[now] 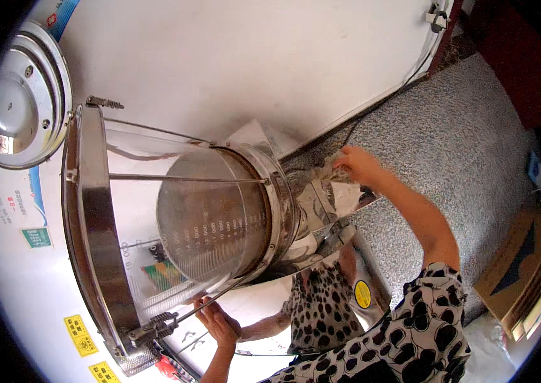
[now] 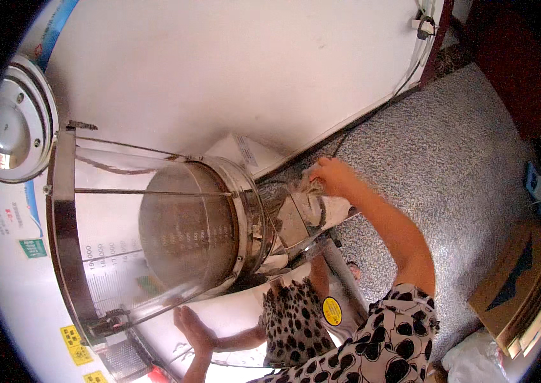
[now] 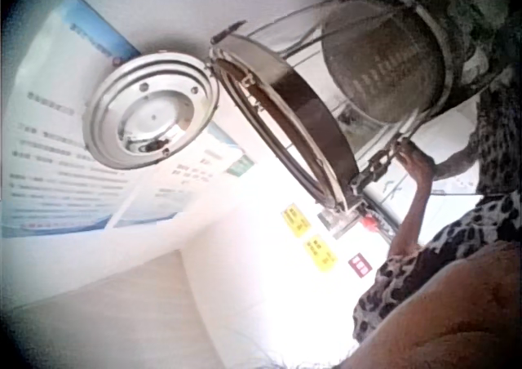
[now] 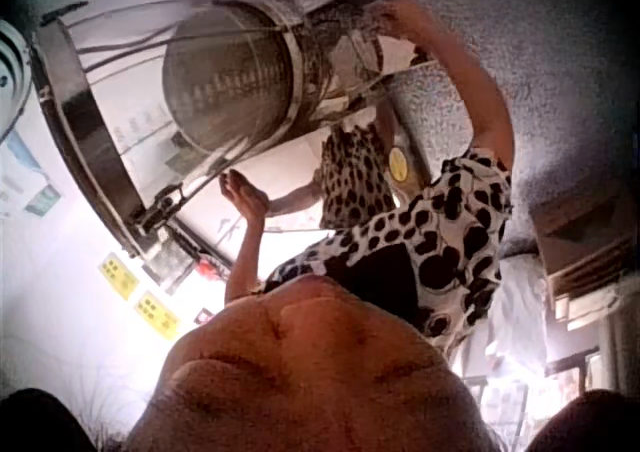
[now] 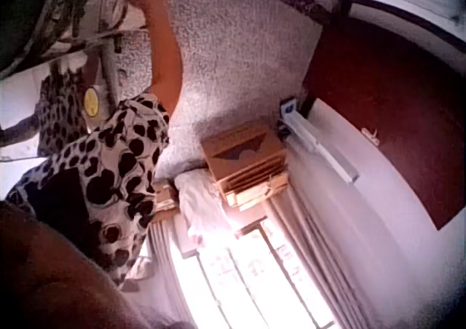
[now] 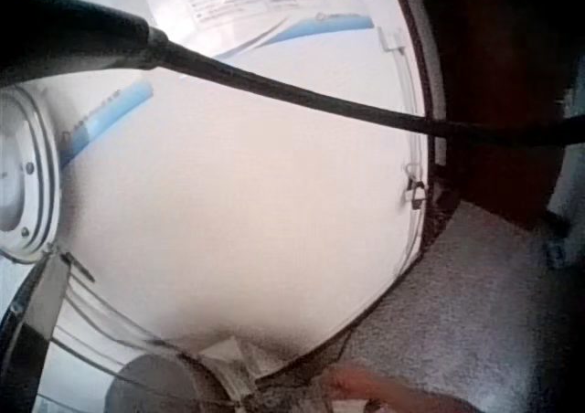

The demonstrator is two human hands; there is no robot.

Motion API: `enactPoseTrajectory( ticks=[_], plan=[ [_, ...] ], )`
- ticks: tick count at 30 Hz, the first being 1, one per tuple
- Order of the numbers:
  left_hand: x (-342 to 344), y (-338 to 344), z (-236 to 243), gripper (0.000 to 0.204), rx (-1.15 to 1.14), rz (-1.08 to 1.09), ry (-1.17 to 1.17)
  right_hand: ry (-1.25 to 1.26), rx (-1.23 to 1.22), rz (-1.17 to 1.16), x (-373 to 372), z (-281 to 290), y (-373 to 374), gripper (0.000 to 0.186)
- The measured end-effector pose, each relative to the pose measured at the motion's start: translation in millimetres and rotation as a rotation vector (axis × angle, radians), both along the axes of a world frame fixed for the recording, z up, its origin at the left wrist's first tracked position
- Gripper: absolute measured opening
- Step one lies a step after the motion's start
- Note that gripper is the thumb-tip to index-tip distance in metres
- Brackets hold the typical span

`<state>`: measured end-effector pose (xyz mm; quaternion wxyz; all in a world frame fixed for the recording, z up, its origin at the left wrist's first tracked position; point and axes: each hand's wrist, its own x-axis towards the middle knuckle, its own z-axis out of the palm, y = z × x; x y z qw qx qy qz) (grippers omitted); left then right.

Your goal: The person pours liquid from a bucket into a glass and metal machine, then wipes the machine's interior, exterior, and a perforated metal basket with a cloth.

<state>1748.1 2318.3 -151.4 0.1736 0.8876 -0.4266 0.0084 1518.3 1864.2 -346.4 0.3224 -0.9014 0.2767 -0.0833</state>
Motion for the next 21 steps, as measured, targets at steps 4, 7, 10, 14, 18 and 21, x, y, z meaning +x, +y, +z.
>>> enactPoseTrajectory(
  ticks=[4, 7, 10, 14, 18, 21],
  plan=[
    [13, 9, -3, 0.052, 0.102, 0.037, -0.026, -0.053, -0.020, 0.018, 37, -61, 69, 0.023],
    [15, 14, -4, 0.062, 0.112, 0.009, -0.076, -0.175, -0.090, 0.279, 8, -41, 78, 0.026],
    [16, 8, -2, 0.061, 0.014, 0.034, 0.074, 0.036, -0.137, 0.395, -25, -36, 69, 0.034],
    [13, 6, 5, 0.062, 0.214, 0.066, -0.006, -0.048, -0.198, 0.198, -58, -37, 77, 0.036],
    [10, 2, -6, 0.049, -0.036, -0.042, -0.130, -0.051, -0.277, -0.096, -96, -37, 70, 0.029],
    [3, -14, 4, 0.049, 0.103, 0.077, -0.124, 0.076, -0.296, -0.499, -149, -70, 51, 0.021]
  ],
)
